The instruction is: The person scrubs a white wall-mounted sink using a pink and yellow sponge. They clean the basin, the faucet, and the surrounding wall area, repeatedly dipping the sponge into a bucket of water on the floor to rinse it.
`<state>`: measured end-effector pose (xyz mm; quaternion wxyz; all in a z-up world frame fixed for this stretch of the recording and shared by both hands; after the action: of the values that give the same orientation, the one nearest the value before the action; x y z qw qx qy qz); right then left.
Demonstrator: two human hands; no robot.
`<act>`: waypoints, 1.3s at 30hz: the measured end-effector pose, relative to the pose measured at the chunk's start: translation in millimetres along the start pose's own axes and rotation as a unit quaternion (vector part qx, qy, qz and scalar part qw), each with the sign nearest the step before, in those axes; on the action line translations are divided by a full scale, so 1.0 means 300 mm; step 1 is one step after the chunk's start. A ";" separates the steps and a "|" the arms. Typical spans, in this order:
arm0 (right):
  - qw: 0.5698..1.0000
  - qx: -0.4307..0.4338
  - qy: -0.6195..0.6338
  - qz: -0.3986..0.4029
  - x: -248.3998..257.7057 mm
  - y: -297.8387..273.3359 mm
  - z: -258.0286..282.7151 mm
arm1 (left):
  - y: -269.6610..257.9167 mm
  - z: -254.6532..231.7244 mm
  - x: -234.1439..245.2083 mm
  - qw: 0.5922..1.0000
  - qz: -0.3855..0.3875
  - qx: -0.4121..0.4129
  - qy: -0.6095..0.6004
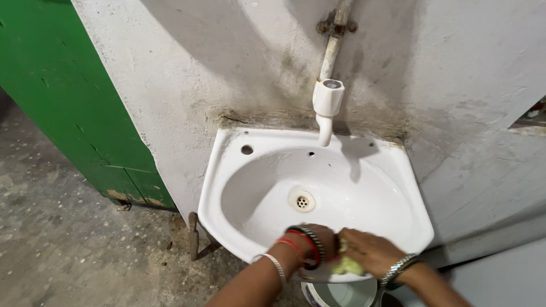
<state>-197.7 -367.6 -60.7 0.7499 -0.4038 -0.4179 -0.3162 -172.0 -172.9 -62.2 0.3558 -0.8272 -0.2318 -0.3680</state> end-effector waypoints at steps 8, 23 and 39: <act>0.976 -0.024 0.175 0.124 -0.086 0.282 0.463 | -0.376 0.264 0.208 0.970 0.106 0.186 0.118; 0.981 -0.062 0.144 0.112 0.028 0.051 0.213 | -0.118 0.122 0.067 0.977 0.063 0.074 -0.191; 0.974 -0.096 0.156 0.132 -0.040 0.375 0.577 | -0.526 0.295 0.232 0.971 -0.021 0.155 0.179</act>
<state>-176.0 -162.1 -53.4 0.7987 -0.4713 -0.2068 -0.3119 -191.3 3.7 15.6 0.5076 -0.6775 -0.2358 -0.4772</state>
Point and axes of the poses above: each hand's wrist, its own y-axis towards the middle knuckle, its own x-axis out of the back of the hand, z = x × y, the point moved 1 cm from there along y, towards the middle knuckle, and after that the axes turned 2 degrees about -y, right-handed, at the moved point
